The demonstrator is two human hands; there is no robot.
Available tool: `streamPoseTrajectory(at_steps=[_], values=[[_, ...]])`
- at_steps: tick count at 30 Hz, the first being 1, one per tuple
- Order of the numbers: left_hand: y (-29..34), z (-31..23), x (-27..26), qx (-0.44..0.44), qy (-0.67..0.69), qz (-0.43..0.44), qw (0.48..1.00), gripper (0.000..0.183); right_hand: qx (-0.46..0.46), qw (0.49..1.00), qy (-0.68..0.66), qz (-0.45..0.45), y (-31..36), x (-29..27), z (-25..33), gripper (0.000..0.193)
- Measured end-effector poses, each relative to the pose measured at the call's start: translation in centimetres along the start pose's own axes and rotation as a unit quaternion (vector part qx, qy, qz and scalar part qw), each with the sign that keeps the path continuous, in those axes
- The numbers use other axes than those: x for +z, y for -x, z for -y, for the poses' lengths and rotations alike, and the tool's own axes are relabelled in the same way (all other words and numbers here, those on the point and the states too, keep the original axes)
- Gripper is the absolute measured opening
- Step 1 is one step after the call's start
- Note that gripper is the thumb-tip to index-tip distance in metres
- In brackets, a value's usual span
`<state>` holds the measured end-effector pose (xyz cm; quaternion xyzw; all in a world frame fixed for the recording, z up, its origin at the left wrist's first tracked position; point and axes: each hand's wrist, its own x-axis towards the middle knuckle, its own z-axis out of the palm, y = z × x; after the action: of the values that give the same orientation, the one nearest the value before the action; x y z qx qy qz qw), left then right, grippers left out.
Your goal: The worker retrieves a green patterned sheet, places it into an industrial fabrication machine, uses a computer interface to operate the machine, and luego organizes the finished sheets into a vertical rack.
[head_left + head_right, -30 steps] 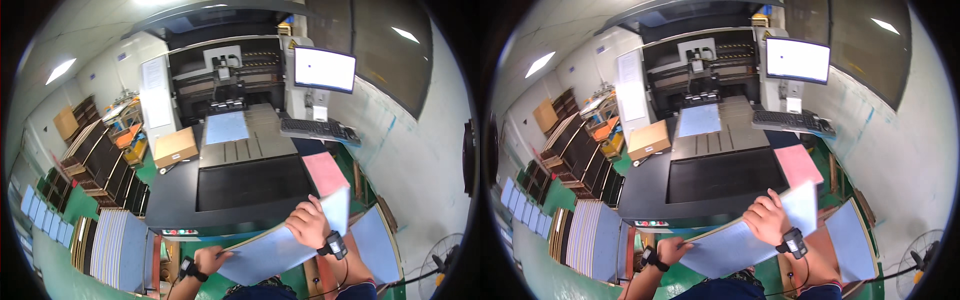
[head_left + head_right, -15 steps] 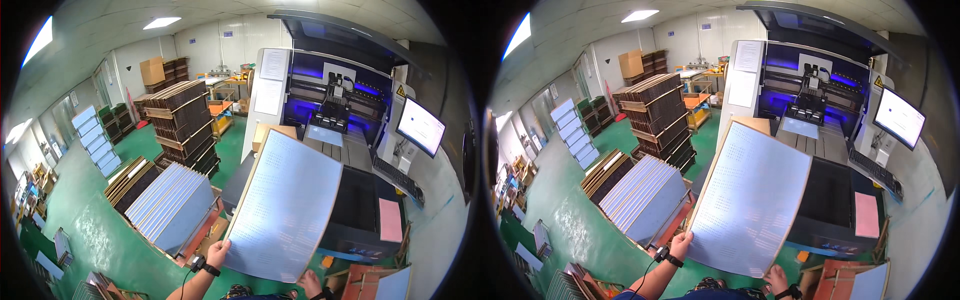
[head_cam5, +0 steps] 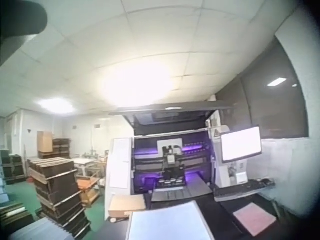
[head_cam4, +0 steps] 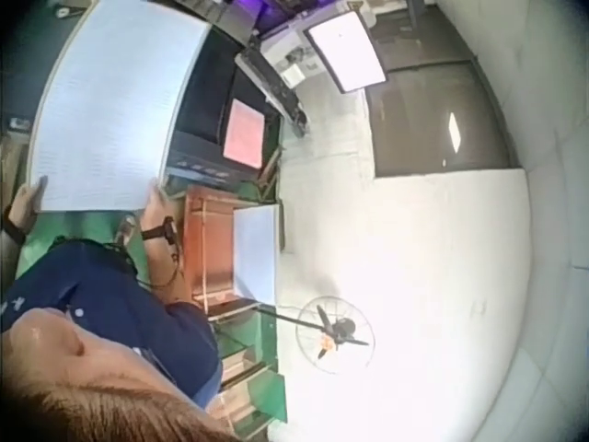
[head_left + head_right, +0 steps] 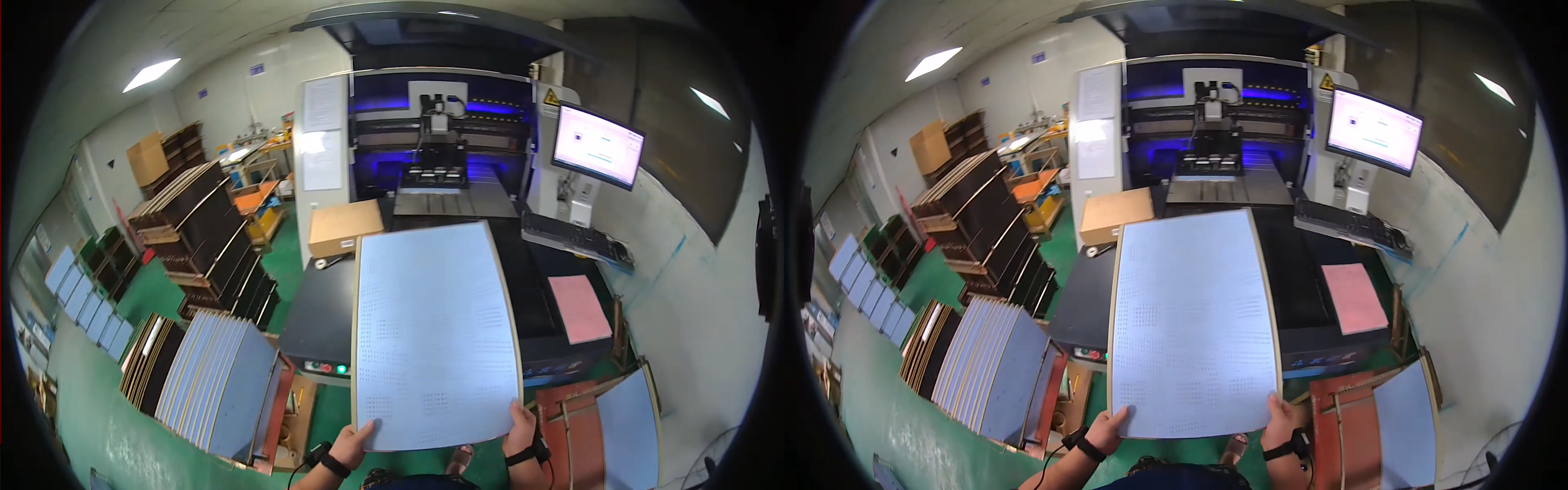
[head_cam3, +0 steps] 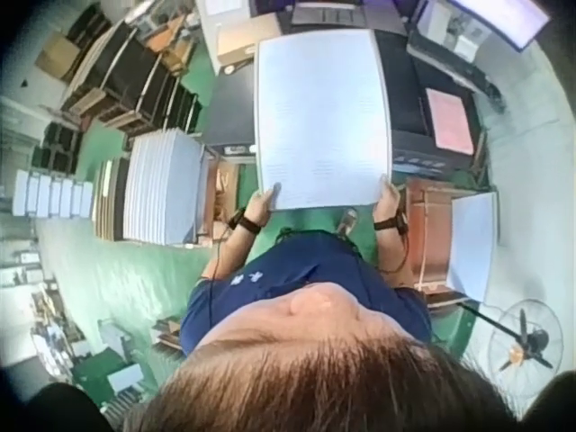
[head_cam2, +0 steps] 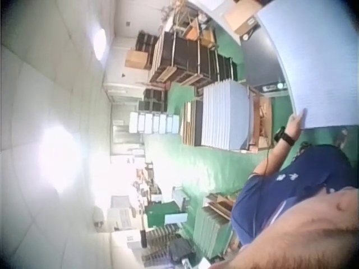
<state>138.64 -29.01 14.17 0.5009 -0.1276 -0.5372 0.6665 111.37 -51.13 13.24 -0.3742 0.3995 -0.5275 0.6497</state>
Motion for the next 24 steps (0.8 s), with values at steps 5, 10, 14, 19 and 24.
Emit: streamPoseTrajectory(at_steps=[5,10,14,19,24], values=[[-2.5,-1.8,5.0,0.169,-0.261,-0.038,0.950,0.027,0.163,0.986,0.031,-0.004,-4.5,-2.6,1.2,0.035],[-5.2,-2.1,9.1,0.126,-0.271,0.013,0.954,0.030,0.007,1.000,0.024,0.007,-9.8,-5.4,1.8,0.039],[-8.5,-4.0,11.8,0.088,-0.224,0.013,0.971,0.032,0.002,0.981,0.191,0.019,-12.9,-10.2,2.5,0.048],[-13.7,-6.2,15.9,0.164,0.017,-0.190,0.968,0.026,0.039,0.887,0.444,0.122,-15.6,-12.8,2.1,0.042],[-12.7,-5.9,16.2,0.259,-0.221,-0.213,0.916,0.028,0.055,0.976,0.138,0.160,-19.9,-12.6,5.4,0.052]])
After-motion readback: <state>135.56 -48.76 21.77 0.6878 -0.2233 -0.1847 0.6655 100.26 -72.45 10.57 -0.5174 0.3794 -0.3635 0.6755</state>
